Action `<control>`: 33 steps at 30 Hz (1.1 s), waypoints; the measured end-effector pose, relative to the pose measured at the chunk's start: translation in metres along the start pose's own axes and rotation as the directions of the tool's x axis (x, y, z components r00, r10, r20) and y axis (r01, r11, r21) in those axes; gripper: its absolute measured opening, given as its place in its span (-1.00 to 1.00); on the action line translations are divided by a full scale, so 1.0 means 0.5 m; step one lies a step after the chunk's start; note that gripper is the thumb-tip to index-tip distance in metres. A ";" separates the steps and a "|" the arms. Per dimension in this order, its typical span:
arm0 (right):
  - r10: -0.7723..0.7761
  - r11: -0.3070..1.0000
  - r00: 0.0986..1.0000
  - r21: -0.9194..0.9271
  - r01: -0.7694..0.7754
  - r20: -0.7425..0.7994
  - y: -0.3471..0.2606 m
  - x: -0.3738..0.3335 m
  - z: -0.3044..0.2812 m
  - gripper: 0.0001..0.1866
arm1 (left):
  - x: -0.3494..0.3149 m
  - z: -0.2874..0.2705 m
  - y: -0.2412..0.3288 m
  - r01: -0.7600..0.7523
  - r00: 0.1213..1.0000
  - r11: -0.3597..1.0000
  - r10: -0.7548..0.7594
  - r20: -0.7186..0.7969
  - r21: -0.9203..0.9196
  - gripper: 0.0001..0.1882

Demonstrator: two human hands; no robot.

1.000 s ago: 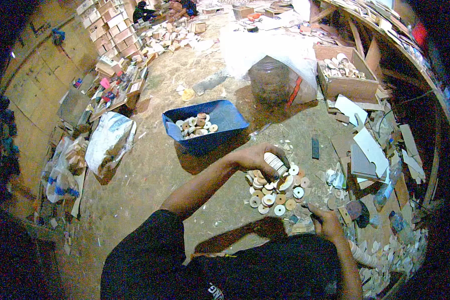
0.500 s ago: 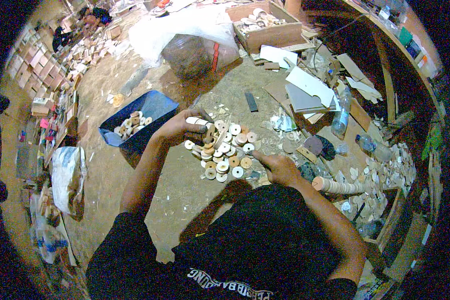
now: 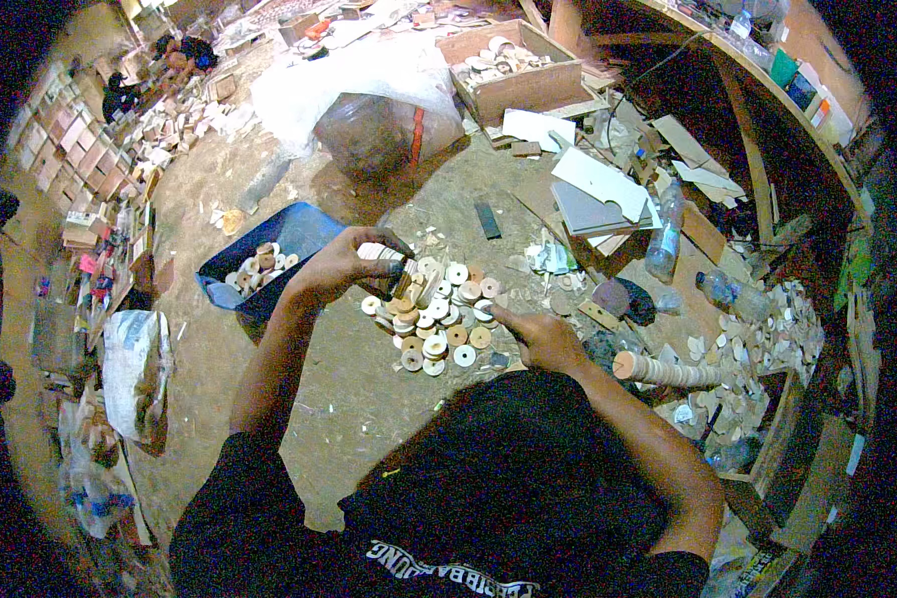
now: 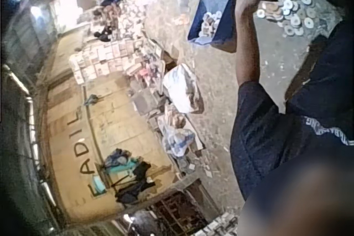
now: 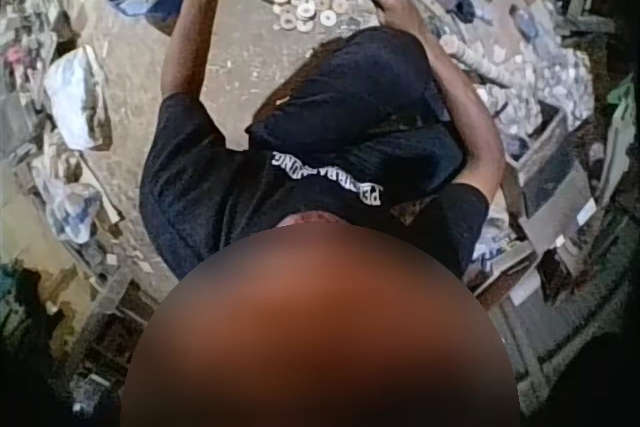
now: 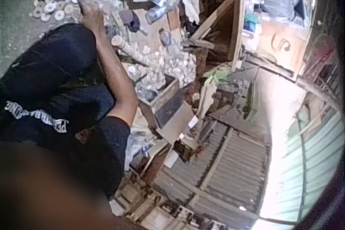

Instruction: The person picks up small wooden discs from a pile on the floor and stacks them onto a vertical rod. After stacking, the person uses a brush to apply a dark substance to the stacked discs.

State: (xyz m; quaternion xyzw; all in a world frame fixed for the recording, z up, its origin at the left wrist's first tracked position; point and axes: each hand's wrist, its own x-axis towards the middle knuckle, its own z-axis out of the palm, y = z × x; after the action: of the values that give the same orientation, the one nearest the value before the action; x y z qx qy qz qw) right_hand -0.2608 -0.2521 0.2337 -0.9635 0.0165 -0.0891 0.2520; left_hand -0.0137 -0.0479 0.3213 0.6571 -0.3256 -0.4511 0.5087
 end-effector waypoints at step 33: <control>0.011 1.000 1.000 0.024 -0.012 0.016 -0.011 -0.013 -0.017 -0.32 | 0.027 0.059 -0.013 -0.030 0.997 0.948 0.004 -0.081 -0.318 -0.74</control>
State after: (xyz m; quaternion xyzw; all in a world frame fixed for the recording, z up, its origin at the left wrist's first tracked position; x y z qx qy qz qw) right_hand -0.2687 -0.2508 0.2429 -0.9610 0.0190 -0.0800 0.2640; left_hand -0.0360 -0.0693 0.3091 0.5809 -0.2338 -0.4669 0.6245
